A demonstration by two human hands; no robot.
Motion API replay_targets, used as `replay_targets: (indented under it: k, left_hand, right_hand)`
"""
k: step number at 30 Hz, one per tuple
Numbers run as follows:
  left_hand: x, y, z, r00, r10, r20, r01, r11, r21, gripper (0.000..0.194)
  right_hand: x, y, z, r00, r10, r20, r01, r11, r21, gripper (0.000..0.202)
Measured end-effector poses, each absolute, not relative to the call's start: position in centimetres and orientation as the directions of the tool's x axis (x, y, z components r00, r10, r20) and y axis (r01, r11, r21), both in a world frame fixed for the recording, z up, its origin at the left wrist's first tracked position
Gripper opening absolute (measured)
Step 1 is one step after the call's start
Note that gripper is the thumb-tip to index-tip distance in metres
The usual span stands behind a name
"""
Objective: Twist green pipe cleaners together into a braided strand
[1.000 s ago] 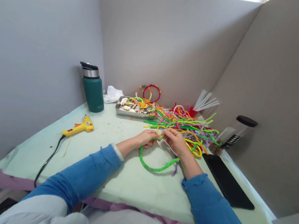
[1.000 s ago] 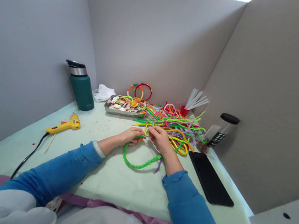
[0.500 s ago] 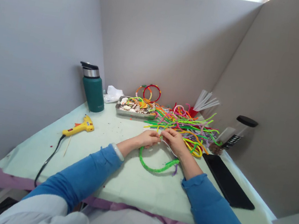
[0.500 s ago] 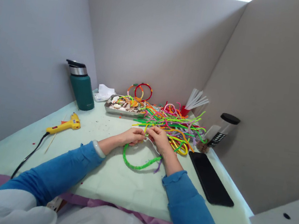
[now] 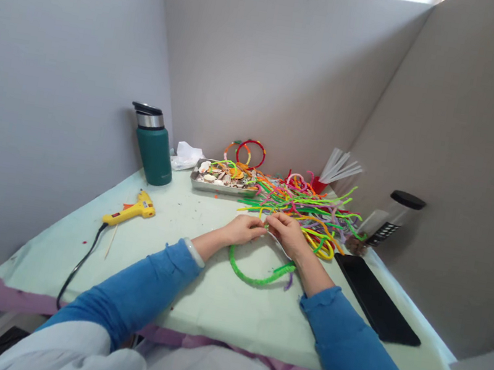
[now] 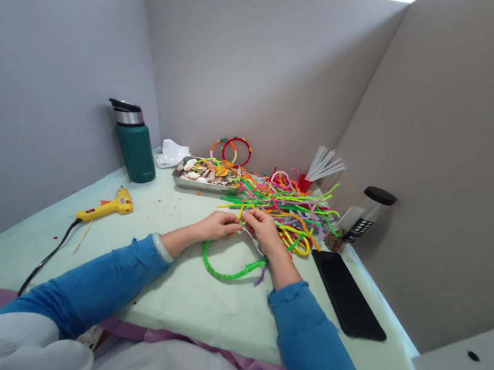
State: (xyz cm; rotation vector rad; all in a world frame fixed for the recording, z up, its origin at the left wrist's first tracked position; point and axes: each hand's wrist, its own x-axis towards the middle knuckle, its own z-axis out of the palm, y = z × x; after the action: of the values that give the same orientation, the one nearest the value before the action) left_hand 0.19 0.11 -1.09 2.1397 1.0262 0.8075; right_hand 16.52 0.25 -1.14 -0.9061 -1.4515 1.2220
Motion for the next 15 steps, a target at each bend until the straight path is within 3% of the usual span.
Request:
replay_targets:
  k: [9,15]
  left_hand:
    - [0.23,-0.42,-0.19,0.481,0.836,0.263,0.571,-0.527,0.629,0.036]
    - [0.17,-0.11,-0.34,0.494,0.828,0.265,0.52,-0.526,0.673,0.037]
  right_hand:
    - [16.51,0.3,-1.18,-0.22,0.951,0.215,-0.068,0.205,-0.976,0.026]
    - [16.45,0.23,-0.99,-0.178,0.957,0.228,-0.07,0.218,-0.973,0.029]
